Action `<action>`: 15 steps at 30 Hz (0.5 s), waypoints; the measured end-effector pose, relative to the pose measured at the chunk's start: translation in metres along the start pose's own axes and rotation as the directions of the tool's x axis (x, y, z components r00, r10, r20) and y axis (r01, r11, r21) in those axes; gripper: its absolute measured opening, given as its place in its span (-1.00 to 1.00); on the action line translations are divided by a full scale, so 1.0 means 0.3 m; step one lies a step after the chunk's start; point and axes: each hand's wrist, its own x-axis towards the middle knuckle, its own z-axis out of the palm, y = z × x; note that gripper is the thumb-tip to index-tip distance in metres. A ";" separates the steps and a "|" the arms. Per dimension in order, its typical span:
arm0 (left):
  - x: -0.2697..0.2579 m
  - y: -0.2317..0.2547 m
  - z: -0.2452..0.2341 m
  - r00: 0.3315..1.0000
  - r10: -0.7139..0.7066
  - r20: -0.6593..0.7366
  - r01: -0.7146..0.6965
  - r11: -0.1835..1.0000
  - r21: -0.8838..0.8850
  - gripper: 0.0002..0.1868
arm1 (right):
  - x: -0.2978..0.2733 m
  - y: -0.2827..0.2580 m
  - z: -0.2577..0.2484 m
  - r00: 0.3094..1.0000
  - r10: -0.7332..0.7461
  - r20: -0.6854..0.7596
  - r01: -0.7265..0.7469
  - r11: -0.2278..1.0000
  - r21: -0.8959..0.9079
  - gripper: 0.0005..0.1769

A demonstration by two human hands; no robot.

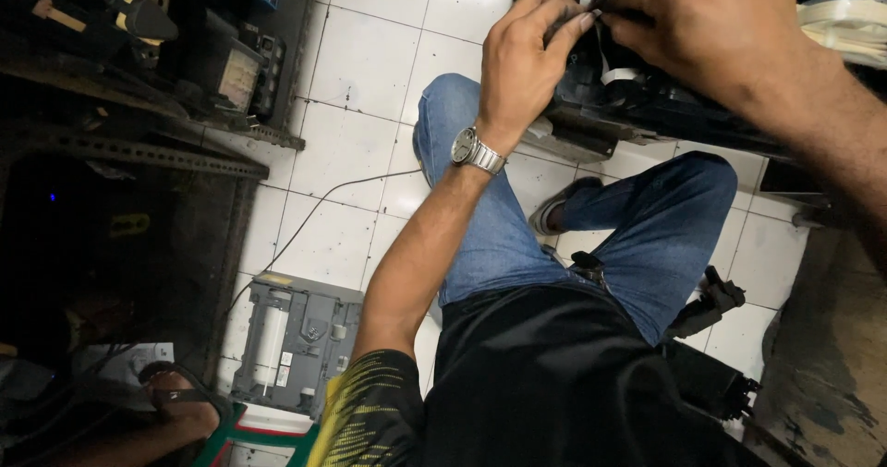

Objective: Repairing a printer by manipulating internal components, applying tape, and using tools like tweezers and a screwdriver.

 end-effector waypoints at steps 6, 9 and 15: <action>0.000 0.004 0.003 0.999 0.019 -0.027 -0.018 1.000 0.020 -0.85 | -0.001 -0.001 -0.004 1.000 0.003 -0.001 -0.003 0.999 0.036 -0.84; 0.000 0.009 0.003 0.999 0.030 -0.039 -0.028 0.998 0.049 -0.85 | -0.004 -0.001 0.000 1.000 0.013 -0.007 -0.013 1.000 -0.020 -0.82; -0.003 0.009 0.009 0.998 0.034 -0.056 -0.031 0.998 0.058 -0.84 | -0.005 0.000 0.004 0.999 0.032 0.022 -0.033 0.997 0.066 -0.87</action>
